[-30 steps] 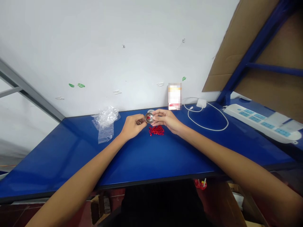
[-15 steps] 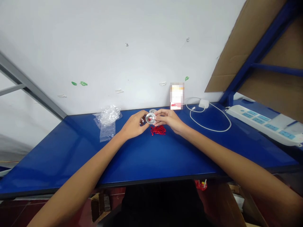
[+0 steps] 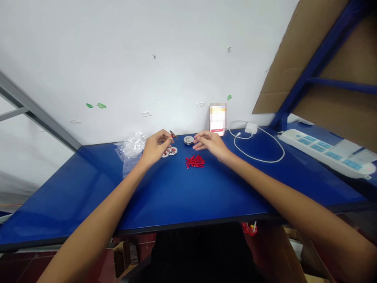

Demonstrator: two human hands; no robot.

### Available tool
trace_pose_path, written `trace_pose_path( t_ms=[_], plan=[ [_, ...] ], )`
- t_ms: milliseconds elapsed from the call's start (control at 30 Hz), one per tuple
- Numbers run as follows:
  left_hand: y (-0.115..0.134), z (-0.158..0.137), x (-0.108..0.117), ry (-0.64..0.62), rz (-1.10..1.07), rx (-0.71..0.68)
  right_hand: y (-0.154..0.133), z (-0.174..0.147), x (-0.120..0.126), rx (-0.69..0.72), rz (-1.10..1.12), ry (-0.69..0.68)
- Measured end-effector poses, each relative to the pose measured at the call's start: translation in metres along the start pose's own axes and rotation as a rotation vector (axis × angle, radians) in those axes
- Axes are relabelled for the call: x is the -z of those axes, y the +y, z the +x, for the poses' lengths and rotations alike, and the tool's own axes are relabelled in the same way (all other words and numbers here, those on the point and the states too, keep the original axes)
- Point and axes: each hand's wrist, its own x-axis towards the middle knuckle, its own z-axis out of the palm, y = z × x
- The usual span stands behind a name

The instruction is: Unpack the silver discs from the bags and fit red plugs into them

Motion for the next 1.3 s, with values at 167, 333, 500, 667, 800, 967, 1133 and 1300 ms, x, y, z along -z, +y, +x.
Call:
trace_pose_path(
  t_ms=[167, 333, 500, 667, 800, 967, 1133, 1300],
  plan=[
    [-0.012, 0.002, 0.011, -0.326, 0.177, 0.099, 0.004, 0.003, 0.006, 0.009, -0.060, 0.000],
    [-0.009, -0.003, 0.006, -0.370, 0.430, 0.005, 0.003, 0.000, 0.001, 0.039, -0.105, -0.028],
    [-0.002, -0.001, 0.013, -0.228, 0.666, -0.040, 0.003, -0.002, -0.001, 0.067, -0.158, -0.039],
    [-0.008, 0.003, 0.022, -0.272, 0.720, -0.020, 0.004, -0.003, 0.002, 0.094, -0.287, -0.039],
    [-0.007, 0.003, 0.022, -0.156, 0.759, -0.022, 0.002, -0.006, 0.004, 0.234, -0.521, -0.125],
    [-0.005, 0.000, 0.013, -0.106, 0.734, -0.044, 0.001, -0.006, 0.011, 0.433, -0.871, -0.395],
    [-0.005, -0.008, -0.008, -0.156, 0.628, -0.083, 0.005, 0.000, 0.018, 0.443, -0.896, -0.497],
    [-0.001, -0.019, -0.029, -0.218, 0.537, -0.173, 0.001, -0.001, 0.017, 0.467, -0.962, -0.517]
  ],
)
